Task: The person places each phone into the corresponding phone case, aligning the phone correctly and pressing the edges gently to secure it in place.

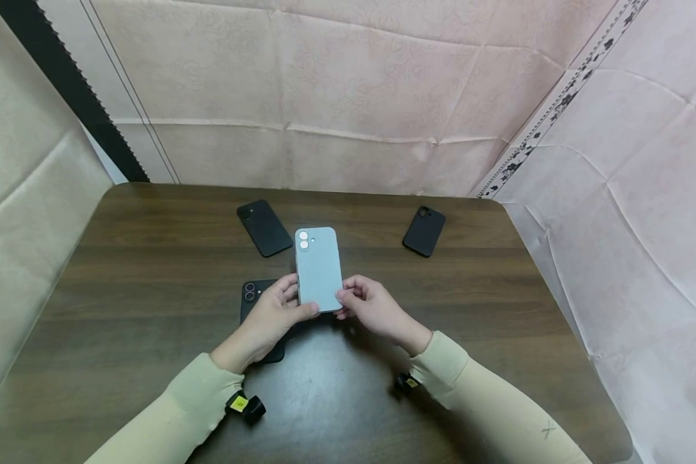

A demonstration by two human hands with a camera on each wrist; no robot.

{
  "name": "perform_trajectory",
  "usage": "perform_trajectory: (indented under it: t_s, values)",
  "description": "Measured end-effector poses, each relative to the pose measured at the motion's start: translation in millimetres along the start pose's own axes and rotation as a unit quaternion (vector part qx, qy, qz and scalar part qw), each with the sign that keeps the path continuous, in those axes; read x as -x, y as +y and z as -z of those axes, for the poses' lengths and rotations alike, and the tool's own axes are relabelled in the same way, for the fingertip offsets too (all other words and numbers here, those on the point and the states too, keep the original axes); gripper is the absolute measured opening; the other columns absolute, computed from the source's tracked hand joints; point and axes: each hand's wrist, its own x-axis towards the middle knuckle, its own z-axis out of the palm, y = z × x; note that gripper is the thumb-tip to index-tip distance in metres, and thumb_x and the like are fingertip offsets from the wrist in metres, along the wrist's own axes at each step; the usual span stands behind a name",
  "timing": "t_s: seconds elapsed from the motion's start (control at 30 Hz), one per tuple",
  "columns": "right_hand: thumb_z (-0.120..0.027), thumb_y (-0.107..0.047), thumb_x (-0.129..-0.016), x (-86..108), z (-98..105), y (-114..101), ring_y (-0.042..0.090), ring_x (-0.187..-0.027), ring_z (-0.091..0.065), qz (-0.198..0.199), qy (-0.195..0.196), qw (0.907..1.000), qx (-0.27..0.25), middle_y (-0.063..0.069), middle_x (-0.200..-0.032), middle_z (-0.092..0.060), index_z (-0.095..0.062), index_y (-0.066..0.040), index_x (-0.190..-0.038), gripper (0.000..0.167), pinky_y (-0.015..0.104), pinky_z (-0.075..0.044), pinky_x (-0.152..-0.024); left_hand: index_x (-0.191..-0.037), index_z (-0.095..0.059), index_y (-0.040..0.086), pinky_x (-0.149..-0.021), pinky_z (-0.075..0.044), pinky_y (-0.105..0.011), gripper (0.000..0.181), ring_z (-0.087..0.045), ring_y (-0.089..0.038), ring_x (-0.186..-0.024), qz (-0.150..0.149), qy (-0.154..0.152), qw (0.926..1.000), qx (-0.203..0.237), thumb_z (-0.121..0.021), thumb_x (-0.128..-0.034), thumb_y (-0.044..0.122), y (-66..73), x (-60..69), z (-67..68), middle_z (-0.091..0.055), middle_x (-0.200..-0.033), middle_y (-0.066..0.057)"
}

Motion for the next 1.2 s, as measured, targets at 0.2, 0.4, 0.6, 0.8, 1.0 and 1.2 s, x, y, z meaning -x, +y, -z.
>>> perform_trajectory:
  t_s: [0.2,0.4,0.6,0.8,1.0,1.2]
  values:
    - [-0.057,-0.020,-0.099,-2.2,3,0,0.023,-0.087,-0.065,-0.003,0.018,0.9998,0.003,0.013,-0.100,-0.065,-0.056,-0.002,-0.116,0.024,0.044,-0.056,-0.079,-0.145,-0.034,0.007,-0.089,-0.051,-0.036,0.065,-0.057,-0.026,-0.119,0.010,-0.015,0.9998,0.009,-0.067,-0.0895,0.000,-2.7,-0.6,-1.9,-0.044,-0.144,-0.014]
    - [-0.059,-0.021,-0.098,-4.6,4,2,0.022,-0.089,-0.064,-0.011,0.031,0.9995,-0.002,0.012,-0.101,-0.064,-0.056,-0.003,-0.117,0.026,0.039,-0.056,-0.077,-0.145,-0.033,0.006,-0.088,-0.052,-0.037,0.064,-0.057,-0.029,-0.118,0.007,-0.023,0.9997,0.006,-0.065,-0.0898,-0.003,-5.6,-1.6,-2.0,-0.043,-0.144,-0.016]
    - [-0.058,-0.015,-0.099,-5.2,3,1,0.022,-0.089,-0.064,-0.011,0.030,0.9994,-0.010,0.012,-0.101,-0.064,-0.055,-0.001,-0.118,0.024,0.042,-0.056,-0.078,-0.144,-0.033,0.006,-0.087,-0.052,-0.037,0.064,-0.057,-0.030,-0.118,0.004,-0.024,0.9997,-0.001,-0.064,-0.0895,-0.005,-6.9,-2.0,-1.2,-0.045,-0.143,-0.017]
    - [-0.055,-0.009,-0.099,2.3,0,-13,0.023,-0.087,-0.064,-0.010,0.025,0.9996,-0.001,0.014,-0.099,-0.064,-0.054,0.003,-0.115,0.019,0.044,-0.056,-0.076,-0.142,-0.036,0.007,-0.087,-0.052,-0.037,0.061,-0.058,-0.027,-0.117,0.013,-0.014,0.9998,-0.007,-0.063,-0.0893,-0.007,-7.8,-1.9,-2.0,-0.048,-0.141,-0.015]
    - [-0.054,-0.007,-0.099,10.5,-3,-28,0.021,-0.086,-0.064,-0.004,0.022,0.9997,0.010,0.013,-0.098,-0.065,-0.054,0.004,-0.113,0.017,0.045,-0.056,-0.076,-0.138,-0.039,0.007,-0.086,-0.052,-0.037,0.058,-0.061,-0.027,-0.112,0.027,-0.005,0.9996,0.000,-0.062,-0.0885,-0.010,-7.7,-1.9,-2.3,-0.053,-0.135,-0.015]
    - [-0.055,-0.009,-0.100,10.8,-1,-28,0.021,-0.086,-0.064,-0.016,0.020,0.9995,0.020,0.012,-0.098,-0.066,-0.055,0.003,-0.114,0.019,0.048,-0.055,-0.079,-0.138,-0.039,0.007,-0.086,-0.053,-0.037,0.061,-0.063,-0.027,-0.109,0.039,0.000,0.9992,-0.006,-0.067,-0.0860,-0.007,-7.6,-2.1,-1.0,-0.057,-0.130,-0.015]
